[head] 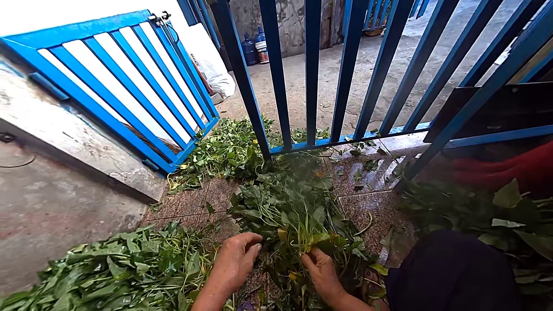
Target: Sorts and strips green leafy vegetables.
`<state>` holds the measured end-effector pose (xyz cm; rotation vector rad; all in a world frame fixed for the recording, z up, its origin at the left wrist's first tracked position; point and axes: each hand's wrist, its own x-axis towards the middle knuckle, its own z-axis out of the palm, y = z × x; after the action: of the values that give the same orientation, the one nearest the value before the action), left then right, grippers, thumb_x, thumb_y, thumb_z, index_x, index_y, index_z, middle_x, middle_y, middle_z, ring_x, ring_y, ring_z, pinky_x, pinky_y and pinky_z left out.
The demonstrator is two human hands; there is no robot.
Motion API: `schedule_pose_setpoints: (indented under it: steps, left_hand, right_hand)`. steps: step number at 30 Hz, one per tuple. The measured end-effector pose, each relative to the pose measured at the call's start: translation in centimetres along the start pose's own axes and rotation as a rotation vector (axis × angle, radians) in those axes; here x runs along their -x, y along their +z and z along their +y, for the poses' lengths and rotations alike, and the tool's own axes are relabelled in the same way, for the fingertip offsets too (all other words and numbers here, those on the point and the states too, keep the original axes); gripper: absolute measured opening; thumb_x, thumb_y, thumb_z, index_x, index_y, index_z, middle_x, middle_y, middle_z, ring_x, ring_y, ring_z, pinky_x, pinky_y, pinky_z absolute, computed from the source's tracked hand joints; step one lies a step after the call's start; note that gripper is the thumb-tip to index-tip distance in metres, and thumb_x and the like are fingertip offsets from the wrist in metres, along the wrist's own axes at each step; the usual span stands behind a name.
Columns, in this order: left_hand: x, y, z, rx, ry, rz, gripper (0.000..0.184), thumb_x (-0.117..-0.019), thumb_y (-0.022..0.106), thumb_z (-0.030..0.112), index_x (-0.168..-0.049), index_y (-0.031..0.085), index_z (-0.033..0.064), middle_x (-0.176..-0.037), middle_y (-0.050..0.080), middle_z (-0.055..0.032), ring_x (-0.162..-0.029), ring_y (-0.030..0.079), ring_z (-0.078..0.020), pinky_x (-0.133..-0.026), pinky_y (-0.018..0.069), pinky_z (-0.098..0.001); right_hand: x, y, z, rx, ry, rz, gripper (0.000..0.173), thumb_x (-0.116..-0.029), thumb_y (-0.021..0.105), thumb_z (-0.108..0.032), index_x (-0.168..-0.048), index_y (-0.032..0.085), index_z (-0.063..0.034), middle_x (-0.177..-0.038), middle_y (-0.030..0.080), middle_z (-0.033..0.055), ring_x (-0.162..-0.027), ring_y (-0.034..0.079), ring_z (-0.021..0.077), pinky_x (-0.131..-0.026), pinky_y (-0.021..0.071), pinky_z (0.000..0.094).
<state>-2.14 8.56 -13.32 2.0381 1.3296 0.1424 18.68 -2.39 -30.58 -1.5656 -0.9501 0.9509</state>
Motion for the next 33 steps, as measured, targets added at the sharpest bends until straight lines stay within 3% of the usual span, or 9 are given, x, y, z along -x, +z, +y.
schedule_pose_setpoints:
  steps: [4, 8, 14, 17, 20, 23, 28, 31, 33]
  left_hand:
    - [-1.2, 2.0, 1.3, 0.392, 0.034, -0.011, 0.016, -0.0976, 0.065, 0.012, -0.11, 0.075, 0.0097, -0.101, 0.076, -0.0012, -0.084, 0.074, -0.0125, -0.078, 0.0633, -0.0305]
    - [-2.1, 3.8, 2.6, 0.622, -0.035, -0.025, 0.018, -0.0979, 0.067, 0.012, -0.113, 0.074, 0.0054, -0.101, 0.076, -0.0054, -0.082, 0.074, -0.0157, -0.071, 0.0627, -0.0306]
    - [-2.4, 4.7, 3.3, 0.69, -0.046, 0.012, 0.022, -0.0909, 0.076, 0.013, -0.11, 0.073, 0.003, -0.098, 0.075, -0.0069, -0.085, 0.073, -0.0161, -0.075, 0.0632, -0.0318]
    - [-2.4, 5.0, 3.3, 0.687, 0.046, 0.069, 0.01, -0.0928, 0.072, 0.01, -0.101, 0.074, 0.0037, -0.093, 0.075, -0.0058, -0.085, 0.072, -0.0146, -0.079, 0.0613, -0.03]
    - [-2.1, 4.7, 3.3, 0.654, 0.152, 0.121, 0.013, -0.0968, 0.067, 0.008, -0.108, 0.074, 0.0033, -0.099, 0.076, -0.006, -0.089, 0.073, -0.0152, -0.083, 0.0618, -0.0301]
    - [-1.8, 4.3, 3.2, 0.6, 0.271, 0.159, 0.014, -0.0965, 0.066, 0.006, -0.109, 0.072, 0.0035, -0.102, 0.073, -0.005, -0.093, 0.071, -0.0143, -0.085, 0.0607, -0.0288]
    - [-1.7, 3.3, 2.7, 0.588, 0.424, 0.132, 0.014, -0.0978, 0.064, 0.005, -0.11, 0.071, 0.0036, -0.105, 0.071, -0.006, -0.095, 0.07, -0.016, -0.082, 0.0615, -0.0306]
    - [-1.5, 2.8, 2.7, 0.599, 0.479, 0.109, 0.015, -0.097, 0.063, 0.004, -0.109, 0.072, 0.0037, -0.104, 0.071, -0.0055, -0.094, 0.07, -0.0148, -0.081, 0.0617, -0.0298]
    - [-1.5, 2.6, 2.5, 0.6, 0.518, 0.096, 0.014, -0.0974, 0.063, 0.004, -0.108, 0.072, 0.0039, -0.104, 0.069, -0.0058, -0.092, 0.069, -0.0147, -0.079, 0.0612, -0.0297]
  right_hand:
    - [1.2, 1.1, -0.7, 0.117, -0.343, 0.079, 0.023, -0.0965, 0.07, -0.025, -0.098, 0.077, -0.0032, -0.101, 0.074, 0.0094, -0.094, 0.072, 0.0148, -0.087, 0.0608, 0.0324]
    - [1.6, 1.5, -0.7, 0.187, -0.591, 0.09, 0.018, -0.0971, 0.07, -0.023, -0.101, 0.077, -0.0075, -0.105, 0.075, 0.0083, -0.103, 0.071, 0.0169, -0.093, 0.0601, 0.0334]
    - [1.2, 1.6, -0.3, 0.337, -0.759, 0.146, 0.012, -0.0976, 0.068, -0.026, -0.099, 0.075, -0.0161, -0.101, 0.075, 0.0036, -0.1, 0.071, 0.0174, -0.09, 0.0599, 0.0366]
    - [1.2, 1.4, -0.9, 0.406, -0.716, 0.239, 0.021, -0.0954, 0.069, -0.034, -0.103, 0.075, -0.0151, -0.107, 0.075, 0.0059, -0.104, 0.07, 0.023, -0.092, 0.0567, 0.0469]
    - [1.2, 0.8, -2.6, 0.395, -0.497, 0.223, 0.067, -0.0823, 0.081, -0.047, -0.128, 0.067, -0.0003, -0.128, 0.068, 0.0194, -0.121, 0.064, 0.0397, -0.1, 0.0499, 0.0654]
    - [0.7, 0.5, -3.4, 0.439, -0.479, 0.29, 0.092, -0.076, 0.081, -0.06, -0.14, 0.058, 0.0023, -0.138, 0.062, 0.0231, -0.126, 0.06, 0.0432, -0.104, 0.0464, 0.066]
    - [-0.5, 1.1, -4.3, 0.429, -0.664, 0.43, 0.076, -0.0816, 0.074, -0.063, -0.117, 0.068, 0.0035, -0.118, 0.068, 0.0263, -0.111, 0.065, 0.04, -0.095, 0.0529, 0.057]
    - [-1.1, 1.4, -4.7, 0.371, -0.738, 0.4, 0.069, -0.0863, 0.075, -0.056, -0.133, 0.062, -0.0075, -0.134, 0.066, 0.0148, -0.128, 0.061, 0.0294, -0.109, 0.0466, 0.0554]
    - [-1.7, 1.3, -4.8, 0.355, -0.746, 0.4, 0.075, -0.0851, 0.077, -0.057, -0.14, 0.057, -0.0097, -0.14, 0.062, 0.0152, -0.131, 0.058, 0.0289, -0.109, 0.0465, 0.0527]
